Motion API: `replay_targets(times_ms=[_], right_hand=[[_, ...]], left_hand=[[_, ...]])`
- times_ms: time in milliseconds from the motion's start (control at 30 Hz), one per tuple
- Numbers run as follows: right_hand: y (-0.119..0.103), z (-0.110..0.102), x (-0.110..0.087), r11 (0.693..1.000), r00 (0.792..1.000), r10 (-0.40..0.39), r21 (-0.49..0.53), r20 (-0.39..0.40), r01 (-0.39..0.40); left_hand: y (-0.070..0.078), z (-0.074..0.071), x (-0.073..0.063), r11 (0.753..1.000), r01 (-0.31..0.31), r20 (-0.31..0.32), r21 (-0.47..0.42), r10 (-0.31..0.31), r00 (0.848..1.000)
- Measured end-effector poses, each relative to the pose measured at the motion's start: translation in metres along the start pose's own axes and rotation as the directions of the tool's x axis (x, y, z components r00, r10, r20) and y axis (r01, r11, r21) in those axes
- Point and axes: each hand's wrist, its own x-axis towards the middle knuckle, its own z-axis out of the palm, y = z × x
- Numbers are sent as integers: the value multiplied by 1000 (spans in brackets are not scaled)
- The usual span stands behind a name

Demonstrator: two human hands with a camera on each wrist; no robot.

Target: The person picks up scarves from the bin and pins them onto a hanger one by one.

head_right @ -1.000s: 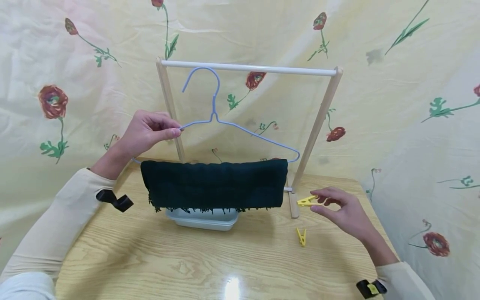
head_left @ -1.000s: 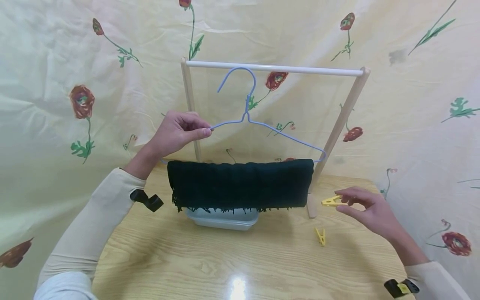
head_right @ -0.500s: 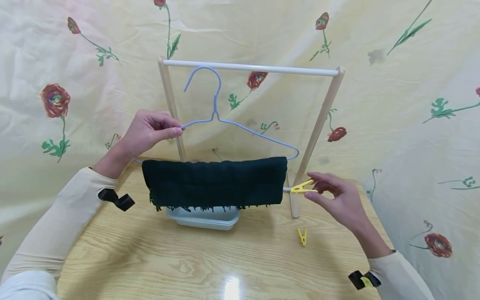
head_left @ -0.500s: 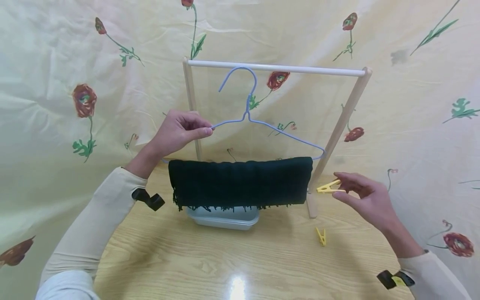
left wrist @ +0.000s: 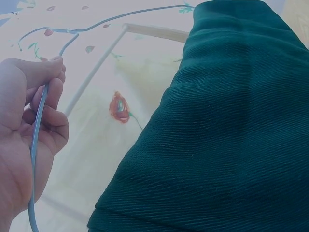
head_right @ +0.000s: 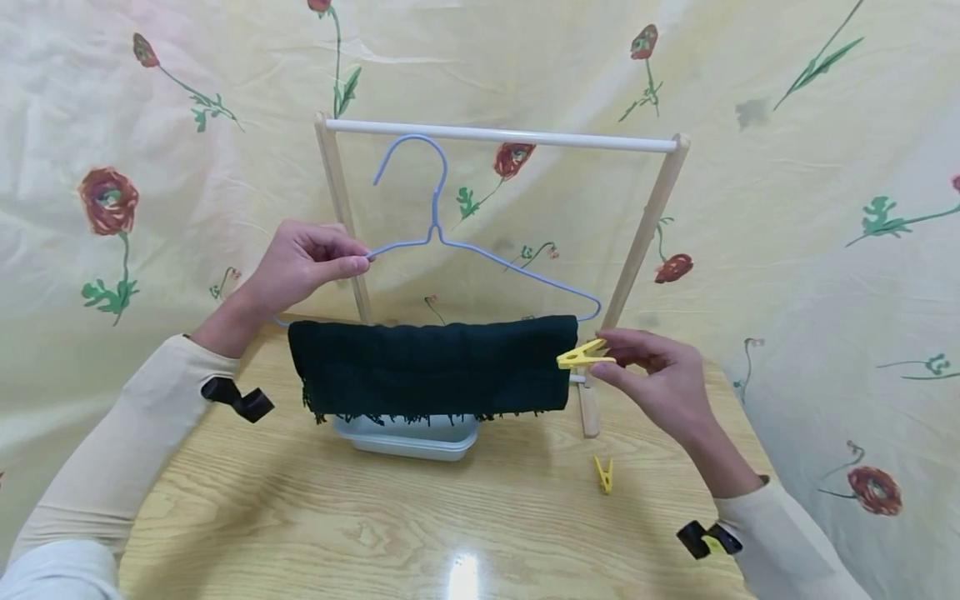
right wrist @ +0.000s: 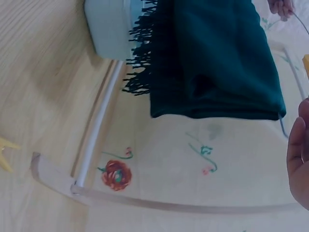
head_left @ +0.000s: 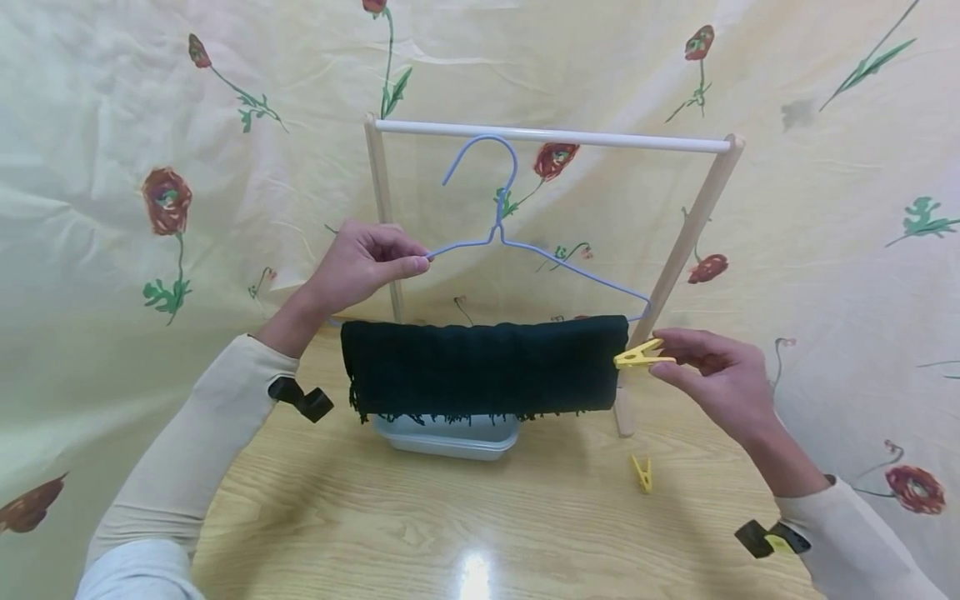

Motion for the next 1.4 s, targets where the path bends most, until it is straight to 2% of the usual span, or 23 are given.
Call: replay_targets(times_ms=[333,567,700,1000,1400], right_hand=[[-11,20,21,994,998,-65,82,-19,66],[-21,39,37,972,992,-122,196,-30,125],[-30,48,45,975,992,-128,183,-1,126],[-51,70,62,990,987,-125,81,104,117],[-66,106,87,981,976,-184,90,118,174]], left_hand=[[1,3,2,999,31,-9,26,-31,999],[-1,3,4,999,33,-6,13,-33,999],[-1,4,5,999,36,0,7,-36,999],[3,7,8,998,61,14,-15,-61,998],[0,13,12,994,101,13,-35,-101,995]])
